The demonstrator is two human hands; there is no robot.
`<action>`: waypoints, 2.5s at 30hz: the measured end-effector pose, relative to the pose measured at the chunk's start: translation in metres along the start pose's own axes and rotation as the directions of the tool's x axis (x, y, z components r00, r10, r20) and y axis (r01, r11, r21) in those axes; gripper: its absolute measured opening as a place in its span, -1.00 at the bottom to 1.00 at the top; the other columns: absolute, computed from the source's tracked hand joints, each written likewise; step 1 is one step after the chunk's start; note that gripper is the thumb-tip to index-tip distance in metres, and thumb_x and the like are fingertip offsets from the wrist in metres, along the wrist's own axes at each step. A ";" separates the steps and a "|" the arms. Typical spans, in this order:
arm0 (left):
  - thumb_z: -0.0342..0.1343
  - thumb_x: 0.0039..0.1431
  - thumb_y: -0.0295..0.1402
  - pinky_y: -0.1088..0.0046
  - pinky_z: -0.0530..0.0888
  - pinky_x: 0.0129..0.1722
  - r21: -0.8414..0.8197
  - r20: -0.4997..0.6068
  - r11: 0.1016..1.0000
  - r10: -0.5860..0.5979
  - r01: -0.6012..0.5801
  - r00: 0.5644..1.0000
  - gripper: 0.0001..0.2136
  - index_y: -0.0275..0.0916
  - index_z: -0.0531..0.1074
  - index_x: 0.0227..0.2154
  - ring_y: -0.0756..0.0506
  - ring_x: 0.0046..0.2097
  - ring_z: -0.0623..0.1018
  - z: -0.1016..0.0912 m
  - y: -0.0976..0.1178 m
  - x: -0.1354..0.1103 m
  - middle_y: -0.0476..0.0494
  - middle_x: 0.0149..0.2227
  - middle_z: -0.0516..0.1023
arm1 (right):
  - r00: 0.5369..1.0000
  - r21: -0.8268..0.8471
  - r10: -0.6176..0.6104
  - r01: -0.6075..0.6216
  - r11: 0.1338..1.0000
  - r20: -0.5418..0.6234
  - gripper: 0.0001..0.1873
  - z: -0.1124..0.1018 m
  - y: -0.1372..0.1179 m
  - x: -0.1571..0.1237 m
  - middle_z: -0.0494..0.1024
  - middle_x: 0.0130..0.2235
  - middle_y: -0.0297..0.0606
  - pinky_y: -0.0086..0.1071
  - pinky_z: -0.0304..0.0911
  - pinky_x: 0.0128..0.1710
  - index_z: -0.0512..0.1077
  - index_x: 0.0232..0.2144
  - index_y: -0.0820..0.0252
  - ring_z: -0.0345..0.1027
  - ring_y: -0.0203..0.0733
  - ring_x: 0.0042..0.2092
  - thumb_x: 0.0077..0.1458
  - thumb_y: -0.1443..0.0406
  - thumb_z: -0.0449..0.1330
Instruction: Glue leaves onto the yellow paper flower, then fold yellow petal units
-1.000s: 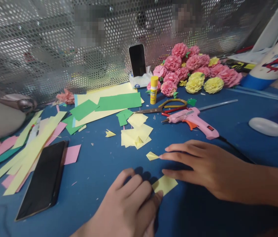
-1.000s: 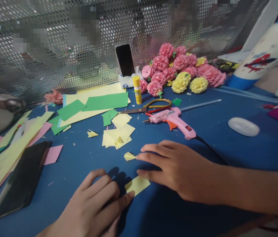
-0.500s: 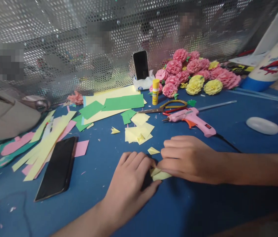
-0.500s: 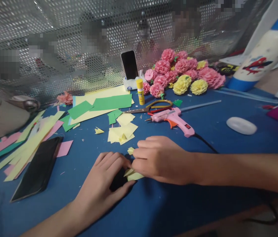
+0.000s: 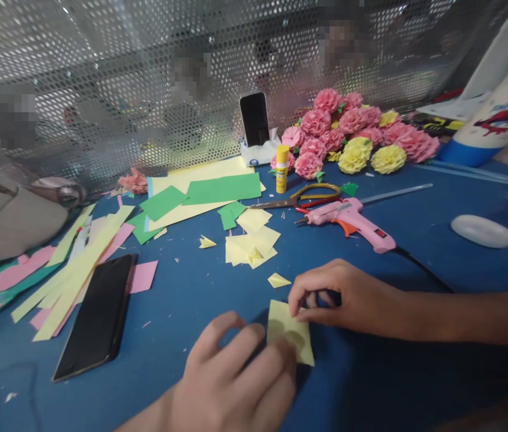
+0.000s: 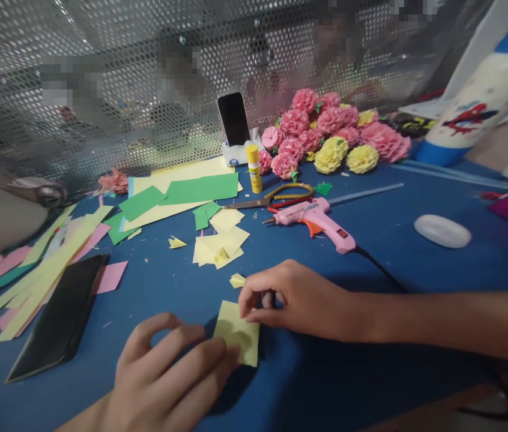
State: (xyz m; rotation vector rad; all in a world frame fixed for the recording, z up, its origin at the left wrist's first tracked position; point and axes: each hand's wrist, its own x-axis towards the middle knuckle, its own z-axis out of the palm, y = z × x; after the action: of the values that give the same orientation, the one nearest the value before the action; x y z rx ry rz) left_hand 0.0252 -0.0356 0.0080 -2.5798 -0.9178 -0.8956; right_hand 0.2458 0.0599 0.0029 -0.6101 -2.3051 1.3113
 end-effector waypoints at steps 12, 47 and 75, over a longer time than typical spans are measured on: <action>0.30 0.20 -0.35 0.34 0.17 -0.21 -0.304 0.355 0.731 -0.509 0.611 0.784 -0.82 -0.18 0.40 -0.42 -0.05 -0.28 0.43 0.010 -0.015 0.001 0.10 -0.36 0.48 | 1.000 -0.175 -0.003 -0.003 0.985 -0.031 -0.93 0.003 0.003 -0.007 0.55 -0.34 -0.35 -0.49 0.22 -0.27 0.49 -0.34 0.18 0.41 -0.32 -0.30 0.21 0.37 0.22; 0.08 0.39 -0.43 0.40 0.21 0.18 -0.138 0.048 0.988 -0.067 0.073 0.997 -0.81 -0.10 0.59 -0.26 0.05 -0.17 0.58 0.016 -0.017 -0.008 0.18 -0.28 0.66 | 0.712 -0.530 -0.619 0.683 0.503 0.331 -0.73 -0.018 0.014 0.000 0.63 -0.09 -0.27 -0.36 0.32 -0.40 0.57 -0.21 0.26 0.47 -0.29 -0.14 0.37 0.38 0.05; 0.00 0.30 -0.39 0.23 0.15 -0.22 -0.208 0.470 0.977 0.060 0.044 0.881 -0.77 -0.15 0.46 -0.05 -0.13 -0.29 0.37 -0.012 -0.024 -0.002 -0.03 -0.36 0.40 | 0.780 -0.615 -0.430 0.625 0.481 0.456 -0.72 0.006 -0.001 0.027 0.44 0.12 -0.22 -0.19 0.18 0.01 0.52 -0.11 0.05 0.23 -0.09 0.16 0.36 0.08 0.10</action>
State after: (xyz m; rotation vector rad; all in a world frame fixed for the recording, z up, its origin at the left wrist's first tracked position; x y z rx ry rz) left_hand 0.0023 -0.0233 0.0168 -3.0615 -0.9696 -0.3667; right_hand 0.2200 0.0698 0.0050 0.1209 -2.8669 0.0813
